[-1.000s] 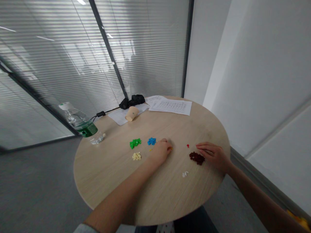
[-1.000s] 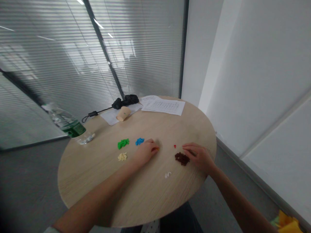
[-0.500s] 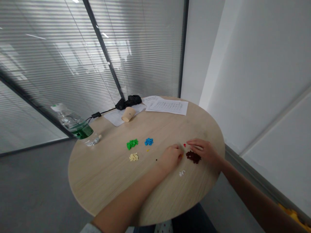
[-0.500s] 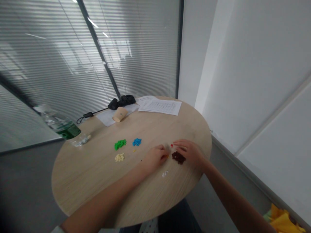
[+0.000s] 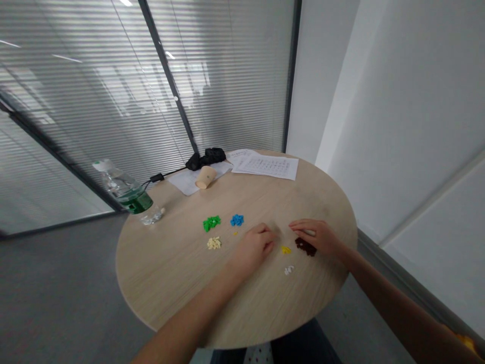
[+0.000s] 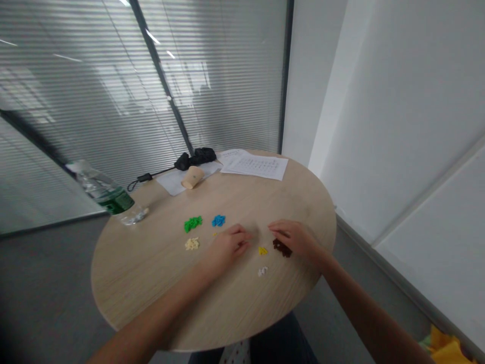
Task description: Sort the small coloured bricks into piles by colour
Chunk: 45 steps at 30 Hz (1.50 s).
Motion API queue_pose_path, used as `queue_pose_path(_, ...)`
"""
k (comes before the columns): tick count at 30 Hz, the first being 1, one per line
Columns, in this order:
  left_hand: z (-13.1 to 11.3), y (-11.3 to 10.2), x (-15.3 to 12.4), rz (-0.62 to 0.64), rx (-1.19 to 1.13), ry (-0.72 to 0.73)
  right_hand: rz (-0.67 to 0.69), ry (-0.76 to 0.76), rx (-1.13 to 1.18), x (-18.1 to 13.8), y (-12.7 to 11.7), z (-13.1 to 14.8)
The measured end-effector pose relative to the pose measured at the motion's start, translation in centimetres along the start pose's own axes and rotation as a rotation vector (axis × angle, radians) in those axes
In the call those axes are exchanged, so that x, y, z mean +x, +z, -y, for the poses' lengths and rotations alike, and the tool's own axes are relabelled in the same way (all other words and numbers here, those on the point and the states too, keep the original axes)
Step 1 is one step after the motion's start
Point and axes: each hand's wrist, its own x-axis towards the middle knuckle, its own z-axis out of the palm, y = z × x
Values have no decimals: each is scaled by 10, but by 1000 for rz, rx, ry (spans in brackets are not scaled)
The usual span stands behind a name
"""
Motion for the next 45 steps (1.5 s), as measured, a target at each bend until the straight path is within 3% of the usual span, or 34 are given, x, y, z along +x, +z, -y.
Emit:
queue_pose_path(4,45,-25,-13,-29,246,-315,-34,-52,2,-1,-3,15)
queue_pose_path(8,62,-28,-17,55,332,-352,-7,-111,-11,1,-3,36)
queue_pose_path(15,44,-19,-3,76,280,-384,-76,-104,-31,-5,-9,40)
queue_pose_path(22,3,6,25,161,126,-193,-36,-112,-67,-10,-12,41)
queue_pose_path(28,-14,30,27,133,31,-72,50,-84,-100,-13,-11,52)
queue_pose_path(32,-12,26,14,54,-85,-87,128,-108,-122,-11,-8,65)
queue_pose_path(36,2,2,-12,-47,-127,-134,160,-125,-177,-4,1,78)
queue_pose_path(41,40,-32,-62,-160,175,-274,189,-207,-213,1,18,81)
queue_pose_path(45,59,-42,-95,-140,364,-448,214,-218,-194,1,23,77)
